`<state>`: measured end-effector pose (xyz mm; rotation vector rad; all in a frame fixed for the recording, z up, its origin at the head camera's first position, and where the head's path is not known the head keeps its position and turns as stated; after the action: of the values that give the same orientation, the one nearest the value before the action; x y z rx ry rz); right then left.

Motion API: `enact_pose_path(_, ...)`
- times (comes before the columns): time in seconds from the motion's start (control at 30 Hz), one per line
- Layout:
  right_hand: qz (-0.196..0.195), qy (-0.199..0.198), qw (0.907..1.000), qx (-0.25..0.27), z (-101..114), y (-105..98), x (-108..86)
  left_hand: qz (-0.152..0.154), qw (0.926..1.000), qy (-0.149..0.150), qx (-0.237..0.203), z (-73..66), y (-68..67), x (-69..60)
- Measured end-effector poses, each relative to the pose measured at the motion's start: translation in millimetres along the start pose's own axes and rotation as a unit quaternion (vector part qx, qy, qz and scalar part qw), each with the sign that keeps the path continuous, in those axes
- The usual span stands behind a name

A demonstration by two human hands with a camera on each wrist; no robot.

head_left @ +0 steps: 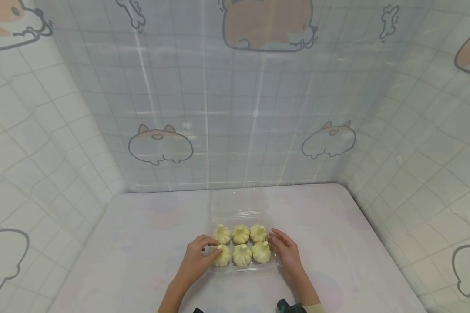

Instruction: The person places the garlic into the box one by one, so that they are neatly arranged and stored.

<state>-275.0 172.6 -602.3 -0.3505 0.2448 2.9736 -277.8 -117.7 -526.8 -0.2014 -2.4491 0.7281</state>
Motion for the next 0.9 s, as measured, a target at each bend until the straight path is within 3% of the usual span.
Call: enact_pose_path(0.9, -0.005, 0.009, 0.9999, 0.001, -2.2, -0.4, -0.6, 0.009, 0.9999, -0.002, 0.014, 3.1, 2.0, -3.0)
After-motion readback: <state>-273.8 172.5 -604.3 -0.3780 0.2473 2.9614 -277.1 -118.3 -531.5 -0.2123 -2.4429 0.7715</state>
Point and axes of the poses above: each hand's wrist, its own x-axis towards the middle knuckle, its own y-axis out of the palm, z = x × y, the point moved 6 cm from there along x, towards the middle knuckle, and after that the axes turned 8 degrees about y, right-handed, at the moved point
